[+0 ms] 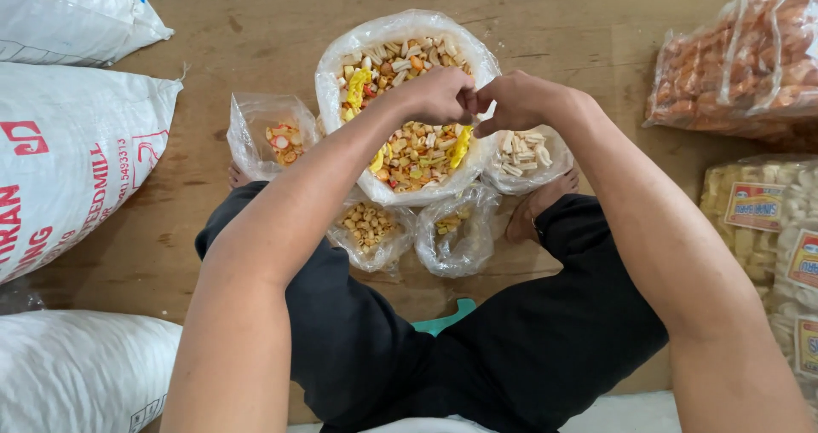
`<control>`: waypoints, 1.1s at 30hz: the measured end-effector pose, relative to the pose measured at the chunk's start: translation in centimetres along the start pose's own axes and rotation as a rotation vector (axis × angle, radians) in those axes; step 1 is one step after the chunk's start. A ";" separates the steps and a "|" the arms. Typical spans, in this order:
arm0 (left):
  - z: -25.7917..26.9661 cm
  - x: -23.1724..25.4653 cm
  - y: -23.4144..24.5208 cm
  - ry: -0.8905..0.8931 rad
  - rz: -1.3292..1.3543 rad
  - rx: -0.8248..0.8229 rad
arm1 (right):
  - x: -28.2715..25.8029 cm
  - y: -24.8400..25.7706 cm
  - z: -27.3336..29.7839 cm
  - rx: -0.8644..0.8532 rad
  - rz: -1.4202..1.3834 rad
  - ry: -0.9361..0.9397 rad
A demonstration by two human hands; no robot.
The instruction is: The person sits on the floor and sorts a mixed snack blend from a large plastic bag into several smaller plastic bags. They use both hands to scoop and distribute the snacks, which include various shapes and colors, into the smaller containers.
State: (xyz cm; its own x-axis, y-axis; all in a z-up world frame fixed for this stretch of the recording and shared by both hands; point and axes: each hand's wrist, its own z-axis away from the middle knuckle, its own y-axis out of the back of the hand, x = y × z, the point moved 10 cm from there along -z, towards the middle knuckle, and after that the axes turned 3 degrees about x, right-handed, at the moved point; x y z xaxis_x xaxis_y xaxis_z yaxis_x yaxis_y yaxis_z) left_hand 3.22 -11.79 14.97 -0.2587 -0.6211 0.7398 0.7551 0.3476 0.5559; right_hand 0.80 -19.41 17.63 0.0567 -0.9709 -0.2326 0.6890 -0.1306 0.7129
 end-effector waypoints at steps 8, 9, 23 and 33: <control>-1.2 -3.0 -2.9 0.054 0.047 0.058 | 4.9 -1.8 -1.2 -0.109 0.117 -0.043; -1.4 -3.5 -4.4 0.060 -0.065 0.012 | 5.2 -1.8 0.1 -0.166 0.128 -0.082; -1.0 -3.1 -5.6 0.304 -0.052 -0.139 | 5.0 -1.1 -0.4 -0.047 0.283 -0.099; 8.9 -2.0 3.1 0.554 -0.153 -0.255 | -4.3 -4.8 -3.1 -0.065 0.529 0.126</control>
State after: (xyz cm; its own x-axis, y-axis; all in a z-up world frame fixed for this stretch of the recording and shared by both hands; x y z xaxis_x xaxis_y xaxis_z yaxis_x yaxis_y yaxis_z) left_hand 0.72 -3.18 18.59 -0.0760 -0.9462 0.3147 0.8717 0.0902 0.4816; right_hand -0.46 -13.97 13.17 0.4911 -0.8686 0.0664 0.5860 0.3858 0.7126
